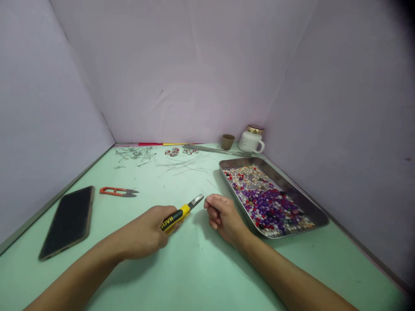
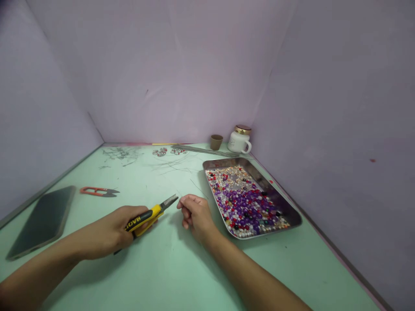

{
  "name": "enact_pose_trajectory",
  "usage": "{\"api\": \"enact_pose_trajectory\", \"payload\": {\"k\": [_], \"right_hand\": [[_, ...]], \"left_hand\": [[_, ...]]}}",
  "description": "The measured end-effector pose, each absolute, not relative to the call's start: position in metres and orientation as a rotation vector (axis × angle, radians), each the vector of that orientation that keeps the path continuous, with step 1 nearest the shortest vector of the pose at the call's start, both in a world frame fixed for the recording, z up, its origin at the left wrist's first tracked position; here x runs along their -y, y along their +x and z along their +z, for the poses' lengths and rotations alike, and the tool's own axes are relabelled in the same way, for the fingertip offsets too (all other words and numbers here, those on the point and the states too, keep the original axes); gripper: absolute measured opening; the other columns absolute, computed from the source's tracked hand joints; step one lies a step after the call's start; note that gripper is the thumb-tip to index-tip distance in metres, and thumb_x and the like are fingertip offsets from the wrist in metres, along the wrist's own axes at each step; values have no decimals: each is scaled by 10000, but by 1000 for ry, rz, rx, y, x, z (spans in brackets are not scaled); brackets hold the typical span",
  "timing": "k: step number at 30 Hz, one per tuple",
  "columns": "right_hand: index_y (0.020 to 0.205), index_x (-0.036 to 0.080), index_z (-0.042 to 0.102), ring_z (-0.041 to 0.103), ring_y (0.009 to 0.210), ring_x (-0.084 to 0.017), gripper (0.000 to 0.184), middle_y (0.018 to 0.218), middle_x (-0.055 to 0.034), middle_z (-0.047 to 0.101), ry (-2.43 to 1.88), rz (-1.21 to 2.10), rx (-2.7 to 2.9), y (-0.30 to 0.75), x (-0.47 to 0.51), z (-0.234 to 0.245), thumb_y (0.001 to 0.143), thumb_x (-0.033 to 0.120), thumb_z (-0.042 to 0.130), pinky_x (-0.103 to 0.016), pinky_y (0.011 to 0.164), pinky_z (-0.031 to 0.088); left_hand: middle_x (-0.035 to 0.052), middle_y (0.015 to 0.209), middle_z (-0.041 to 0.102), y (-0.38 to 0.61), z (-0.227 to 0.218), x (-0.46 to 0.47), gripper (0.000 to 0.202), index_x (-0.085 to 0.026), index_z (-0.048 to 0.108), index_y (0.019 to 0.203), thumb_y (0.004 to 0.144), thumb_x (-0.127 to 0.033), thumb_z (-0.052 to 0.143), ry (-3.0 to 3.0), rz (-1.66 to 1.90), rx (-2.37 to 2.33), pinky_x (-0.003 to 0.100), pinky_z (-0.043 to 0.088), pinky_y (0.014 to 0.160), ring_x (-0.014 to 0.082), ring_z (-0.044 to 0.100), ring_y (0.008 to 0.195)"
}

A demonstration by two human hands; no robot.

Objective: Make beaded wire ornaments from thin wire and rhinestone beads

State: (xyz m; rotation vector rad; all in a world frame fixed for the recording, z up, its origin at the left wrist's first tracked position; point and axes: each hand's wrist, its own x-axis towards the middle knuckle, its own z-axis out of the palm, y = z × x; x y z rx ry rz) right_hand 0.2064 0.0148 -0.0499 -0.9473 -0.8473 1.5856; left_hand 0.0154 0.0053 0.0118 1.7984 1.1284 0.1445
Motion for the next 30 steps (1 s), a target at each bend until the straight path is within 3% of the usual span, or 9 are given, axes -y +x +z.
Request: {"api": "enact_pose_trajectory", "payload": {"k": [19, 25, 30], "right_hand": [[538, 154, 513, 176, 305, -32, 161, 355, 94, 304, -879, 1733, 784, 205, -14, -50, 669, 243, 543, -143, 268, 219], [543, 158, 511, 157, 322, -37, 153, 366, 97, 274, -798, 1802, 733, 206, -13, -49, 675, 230, 539, -141, 276, 213], [536, 152, 504, 141, 330, -35, 161, 371, 98, 254, -778, 1827, 658, 207, -14, -47, 679, 223, 529, -137, 285, 189]], "left_hand": [[-48, 613, 336, 18, 9, -6, 194, -193, 334, 644, 492, -71, 333, 1854, 176, -1154, 209, 228, 452, 93, 300, 552], [-40, 653, 439, 20, 8, -5, 150, -195, 384, 666, 561, -95, 347, 1931, 168, -1201, 215, 291, 509, 115, 366, 592], [-44, 656, 381, 18, 10, -8, 181, -192, 357, 656, 512, -83, 357, 1945, 173, -1164, 207, 270, 498, 109, 342, 596]]}}
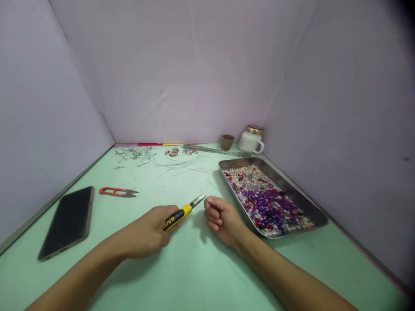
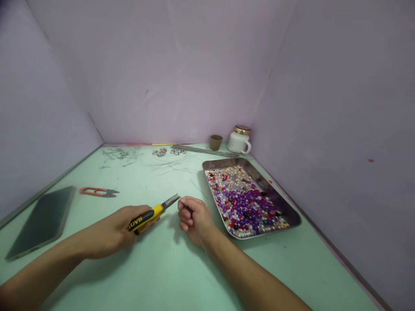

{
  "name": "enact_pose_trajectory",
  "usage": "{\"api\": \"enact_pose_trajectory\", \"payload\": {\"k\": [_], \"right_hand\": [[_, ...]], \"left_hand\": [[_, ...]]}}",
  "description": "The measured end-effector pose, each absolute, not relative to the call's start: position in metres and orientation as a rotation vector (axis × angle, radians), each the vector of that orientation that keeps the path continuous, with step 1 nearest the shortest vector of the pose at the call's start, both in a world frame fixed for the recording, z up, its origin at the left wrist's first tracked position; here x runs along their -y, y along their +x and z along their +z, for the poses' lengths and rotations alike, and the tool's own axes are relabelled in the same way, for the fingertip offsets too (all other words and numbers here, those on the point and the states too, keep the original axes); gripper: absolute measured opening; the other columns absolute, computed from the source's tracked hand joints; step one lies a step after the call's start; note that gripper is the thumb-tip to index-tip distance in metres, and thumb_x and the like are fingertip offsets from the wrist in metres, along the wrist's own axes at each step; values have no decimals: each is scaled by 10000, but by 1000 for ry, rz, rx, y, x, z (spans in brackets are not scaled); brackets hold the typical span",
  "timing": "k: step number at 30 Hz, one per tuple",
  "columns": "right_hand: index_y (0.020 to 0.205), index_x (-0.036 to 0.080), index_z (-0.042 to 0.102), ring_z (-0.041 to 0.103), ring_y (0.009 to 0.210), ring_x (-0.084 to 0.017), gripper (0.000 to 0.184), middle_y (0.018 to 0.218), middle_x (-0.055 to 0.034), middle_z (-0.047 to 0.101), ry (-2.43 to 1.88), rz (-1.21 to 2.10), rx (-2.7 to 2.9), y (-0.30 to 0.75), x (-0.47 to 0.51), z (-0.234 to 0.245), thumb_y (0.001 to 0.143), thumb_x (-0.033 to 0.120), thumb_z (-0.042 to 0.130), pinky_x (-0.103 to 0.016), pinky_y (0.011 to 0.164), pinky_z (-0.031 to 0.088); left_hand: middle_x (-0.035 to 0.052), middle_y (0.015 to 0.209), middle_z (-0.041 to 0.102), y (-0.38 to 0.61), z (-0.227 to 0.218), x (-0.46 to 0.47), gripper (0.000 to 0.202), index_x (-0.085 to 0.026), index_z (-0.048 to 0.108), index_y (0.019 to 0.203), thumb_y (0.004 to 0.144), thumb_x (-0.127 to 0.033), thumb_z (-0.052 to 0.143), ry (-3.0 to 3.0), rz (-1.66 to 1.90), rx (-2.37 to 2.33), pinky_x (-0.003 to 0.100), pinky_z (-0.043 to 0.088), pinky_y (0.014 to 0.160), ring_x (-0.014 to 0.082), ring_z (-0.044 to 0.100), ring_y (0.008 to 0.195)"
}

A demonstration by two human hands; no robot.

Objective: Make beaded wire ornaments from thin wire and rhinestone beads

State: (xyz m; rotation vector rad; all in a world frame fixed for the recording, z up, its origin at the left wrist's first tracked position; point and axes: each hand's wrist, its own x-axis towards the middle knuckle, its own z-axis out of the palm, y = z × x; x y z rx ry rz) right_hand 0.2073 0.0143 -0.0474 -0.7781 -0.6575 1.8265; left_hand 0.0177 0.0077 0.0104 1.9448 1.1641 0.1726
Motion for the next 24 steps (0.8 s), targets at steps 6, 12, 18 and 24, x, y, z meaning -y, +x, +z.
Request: {"api": "enact_pose_trajectory", "payload": {"k": [6, 12, 18, 24], "right_hand": [[513, 142, 485, 111, 342, -31, 142, 383, 99, 229, -675, 1991, 518, 211, -17, -49, 648, 165, 520, -127, 287, 168], [545, 144, 464, 85, 340, -33, 167, 401, 103, 197, -498, 2187, 424, 217, -20, -50, 700, 195, 498, -115, 280, 165], [548, 148, 446, 90, 334, -31, 173, 400, 105, 186, -468, 2222, 402, 217, -20, -49, 708, 189, 496, -109, 283, 164], [558, 130, 476, 132, 320, -20, 158, 406, 102, 205, -385, 2292, 317, 217, -20, -51, 709, 176, 490, -106, 280, 165]], "left_hand": [[-47, 647, 355, 15, 12, -11, 200, -191, 363, 676, 515, -73, 354, 1896, 196, -1130, 207, 252, 485, 99, 328, 576], [-41, 665, 366, 13, 9, -12, 199, -190, 349, 663, 502, -73, 341, 1962, 198, -1151, 214, 263, 512, 110, 334, 611], [-41, 664, 354, 12, 8, -14, 212, -190, 361, 680, 508, -68, 338, 1949, 206, -1136, 213, 251, 498, 107, 327, 600], [-42, 659, 397, 14, 5, -13, 204, -197, 363, 673, 522, -63, 335, 1970, 216, -1160, 211, 275, 514, 114, 356, 604]]}}
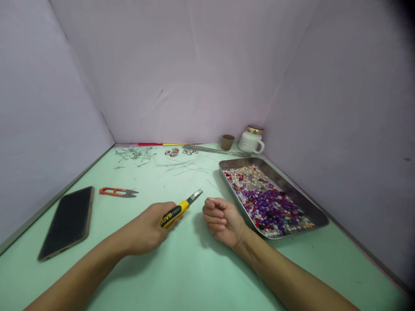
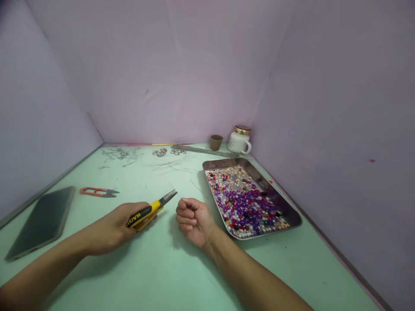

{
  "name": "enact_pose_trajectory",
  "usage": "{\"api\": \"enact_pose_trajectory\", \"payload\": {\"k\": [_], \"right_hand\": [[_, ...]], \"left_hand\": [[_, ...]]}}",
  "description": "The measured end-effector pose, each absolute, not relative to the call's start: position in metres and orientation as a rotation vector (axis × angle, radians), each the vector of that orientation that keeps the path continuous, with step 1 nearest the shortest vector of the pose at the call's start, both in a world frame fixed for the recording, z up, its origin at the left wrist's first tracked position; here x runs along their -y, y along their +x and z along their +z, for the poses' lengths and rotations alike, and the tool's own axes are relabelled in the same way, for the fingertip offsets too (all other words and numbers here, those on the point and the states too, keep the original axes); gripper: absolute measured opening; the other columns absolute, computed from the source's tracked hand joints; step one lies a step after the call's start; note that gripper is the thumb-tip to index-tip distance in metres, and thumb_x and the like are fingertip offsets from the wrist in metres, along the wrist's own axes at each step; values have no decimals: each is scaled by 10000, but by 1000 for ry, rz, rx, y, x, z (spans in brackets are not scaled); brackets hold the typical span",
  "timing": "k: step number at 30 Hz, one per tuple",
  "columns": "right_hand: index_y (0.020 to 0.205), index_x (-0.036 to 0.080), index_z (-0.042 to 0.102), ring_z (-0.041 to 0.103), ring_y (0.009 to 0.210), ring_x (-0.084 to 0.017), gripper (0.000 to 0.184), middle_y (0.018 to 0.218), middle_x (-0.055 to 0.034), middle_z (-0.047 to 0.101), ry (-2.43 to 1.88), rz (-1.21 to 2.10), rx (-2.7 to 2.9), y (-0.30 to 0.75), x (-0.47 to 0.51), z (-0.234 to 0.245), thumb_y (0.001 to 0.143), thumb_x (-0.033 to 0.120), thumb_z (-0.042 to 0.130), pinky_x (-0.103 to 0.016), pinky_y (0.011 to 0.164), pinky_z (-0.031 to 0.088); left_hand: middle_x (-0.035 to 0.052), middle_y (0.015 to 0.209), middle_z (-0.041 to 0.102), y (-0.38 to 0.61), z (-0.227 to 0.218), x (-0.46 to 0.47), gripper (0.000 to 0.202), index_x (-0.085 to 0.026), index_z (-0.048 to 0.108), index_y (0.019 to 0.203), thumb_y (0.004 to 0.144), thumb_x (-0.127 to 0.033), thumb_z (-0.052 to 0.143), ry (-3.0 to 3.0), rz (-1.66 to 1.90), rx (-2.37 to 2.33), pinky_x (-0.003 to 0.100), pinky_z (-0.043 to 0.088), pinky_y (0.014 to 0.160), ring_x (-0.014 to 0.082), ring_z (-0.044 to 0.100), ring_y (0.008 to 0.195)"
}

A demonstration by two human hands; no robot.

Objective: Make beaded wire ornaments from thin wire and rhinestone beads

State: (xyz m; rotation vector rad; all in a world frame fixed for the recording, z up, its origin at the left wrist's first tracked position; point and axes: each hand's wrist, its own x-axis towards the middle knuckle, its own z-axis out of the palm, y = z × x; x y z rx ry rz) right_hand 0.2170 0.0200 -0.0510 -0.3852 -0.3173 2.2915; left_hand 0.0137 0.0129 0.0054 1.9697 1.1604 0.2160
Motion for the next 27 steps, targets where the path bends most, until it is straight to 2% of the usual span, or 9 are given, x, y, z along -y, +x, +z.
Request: {"api": "enact_pose_trajectory", "payload": {"k": [7, 15, 22, 25, 27], "right_hand": [[546, 107, 500, 163, 311, -9, 176, 399, 102, 213, -344, 2326, 243, 217, -20, -53, 712, 165, 482, -97, 279, 178], [511, 108, 499, 135, 305, -13, 177, 368, 99, 236, -468, 2242, 330, 217, -25, -54, 682, 151, 493, -104, 258, 172], [494, 105, 515, 122, 306, -16, 189, 355, 96, 254, -537, 2189, 373, 215, -21, -51, 678, 147, 503, -107, 244, 172], [486, 120, 510, 151, 294, -23, 198, 352, 90, 263, -589, 2121, 488, 216, -18, -49, 677, 174, 499, -123, 246, 234], [507, 123, 531, 227, 291, -38, 196, 361, 72, 318, -633, 2059, 607, 217, -18, -47, 675, 215, 491, -156, 266, 316]], "left_hand": [[-21, 666, 453, 16, 0, -10, 171, -194, 382, 671, 558, -67, 358, 2049, 241, -1328, 227, 291, 545, 132, 390, 617], [-50, 599, 371, 15, 9, -18, 194, -182, 421, 661, 499, -80, 387, 1759, 248, -1130, 206, 242, 460, 98, 334, 544], [-36, 665, 473, -3, 12, -31, 257, -182, 487, 750, 515, -99, 429, 1715, 371, -1337, 209, 303, 501, 128, 424, 619], [-39, 671, 470, -6, 13, -32, 255, -188, 485, 751, 520, -96, 428, 1734, 357, -1312, 208, 304, 495, 126, 424, 616], [-39, 674, 465, -6, 14, -30, 242, -188, 479, 734, 520, -90, 424, 1753, 327, -1274, 209, 303, 496, 126, 425, 622]]}}
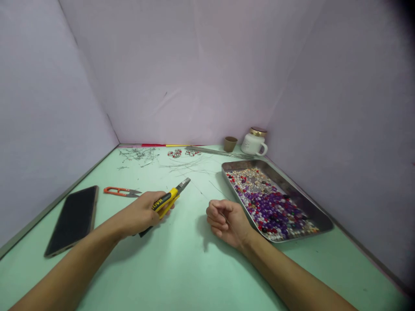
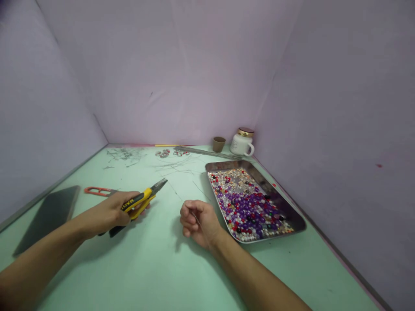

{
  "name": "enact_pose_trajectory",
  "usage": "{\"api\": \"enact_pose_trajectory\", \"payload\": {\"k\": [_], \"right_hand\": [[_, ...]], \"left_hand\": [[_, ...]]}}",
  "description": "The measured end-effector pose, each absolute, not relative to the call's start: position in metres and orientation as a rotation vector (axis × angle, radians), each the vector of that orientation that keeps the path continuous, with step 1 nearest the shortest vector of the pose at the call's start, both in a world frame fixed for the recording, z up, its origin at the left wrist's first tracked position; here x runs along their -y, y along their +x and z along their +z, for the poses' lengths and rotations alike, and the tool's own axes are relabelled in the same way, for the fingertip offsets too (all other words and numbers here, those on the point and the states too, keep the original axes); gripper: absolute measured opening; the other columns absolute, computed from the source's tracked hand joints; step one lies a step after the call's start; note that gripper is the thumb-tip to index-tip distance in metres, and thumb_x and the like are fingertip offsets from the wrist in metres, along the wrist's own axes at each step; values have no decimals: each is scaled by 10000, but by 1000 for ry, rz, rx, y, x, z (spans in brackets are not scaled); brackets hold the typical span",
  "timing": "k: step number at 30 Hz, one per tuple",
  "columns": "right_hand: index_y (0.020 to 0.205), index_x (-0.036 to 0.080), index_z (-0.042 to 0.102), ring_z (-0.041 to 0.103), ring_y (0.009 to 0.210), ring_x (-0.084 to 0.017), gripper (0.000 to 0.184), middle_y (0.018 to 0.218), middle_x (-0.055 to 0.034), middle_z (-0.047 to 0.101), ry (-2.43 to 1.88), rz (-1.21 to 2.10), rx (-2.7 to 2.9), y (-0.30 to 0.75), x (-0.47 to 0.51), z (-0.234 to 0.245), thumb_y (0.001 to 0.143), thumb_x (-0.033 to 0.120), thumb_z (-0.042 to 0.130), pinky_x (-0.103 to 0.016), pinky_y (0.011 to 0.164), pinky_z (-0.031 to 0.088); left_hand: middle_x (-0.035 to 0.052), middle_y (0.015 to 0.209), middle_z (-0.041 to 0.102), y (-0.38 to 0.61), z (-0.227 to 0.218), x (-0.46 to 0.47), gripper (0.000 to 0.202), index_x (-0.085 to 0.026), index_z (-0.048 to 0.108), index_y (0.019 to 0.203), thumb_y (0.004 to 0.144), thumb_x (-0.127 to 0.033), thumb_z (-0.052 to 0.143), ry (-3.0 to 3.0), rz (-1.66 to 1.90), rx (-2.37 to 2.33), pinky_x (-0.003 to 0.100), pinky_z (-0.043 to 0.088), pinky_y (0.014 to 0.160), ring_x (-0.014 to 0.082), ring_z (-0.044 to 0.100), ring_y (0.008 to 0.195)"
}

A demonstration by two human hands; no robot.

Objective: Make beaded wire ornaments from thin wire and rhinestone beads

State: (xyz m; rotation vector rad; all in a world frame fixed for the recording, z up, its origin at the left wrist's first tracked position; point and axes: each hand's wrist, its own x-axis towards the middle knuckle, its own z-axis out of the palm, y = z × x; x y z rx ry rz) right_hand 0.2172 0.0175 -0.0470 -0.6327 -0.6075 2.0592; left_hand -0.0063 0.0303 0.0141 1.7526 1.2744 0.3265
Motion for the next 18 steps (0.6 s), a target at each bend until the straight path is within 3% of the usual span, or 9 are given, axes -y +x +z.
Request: {"api": "enact_pose_trajectory", "payload": {"k": [3, 6, 18], "right_hand": [[617, 105, 592, 372, 329, -70, 298, 429, 27, 441, -714, 2033, 727, 218, -18, -46, 717, 357, 469, -202, 314, 406], [678, 106, 601, 404, 341, -67, 403, 473, 16, 479, -798, 1985, 809, 215, -18, -48, 741, 479, 461, -187, 310, 405], [572, 139, 551, 158, 300, -23, 241, 351, 101, 279, -948, 1733, 923, 209, -17, -55, 672, 351, 606, -128, 241, 202]], "left_hand": [[-41, 673, 459, -5, 16, -26, 240, -189, 475, 722, 524, -75, 403, 1784, 266, -1201, 212, 304, 510, 122, 419, 628], [-48, 649, 433, -2, 14, -22, 236, -191, 459, 708, 524, -64, 384, 1796, 221, -1136, 211, 285, 493, 110, 388, 600], [-54, 595, 337, 11, 3, -12, 197, -188, 404, 662, 507, -72, 367, 1785, 180, -1084, 217, 232, 457, 96, 310, 543]]}}
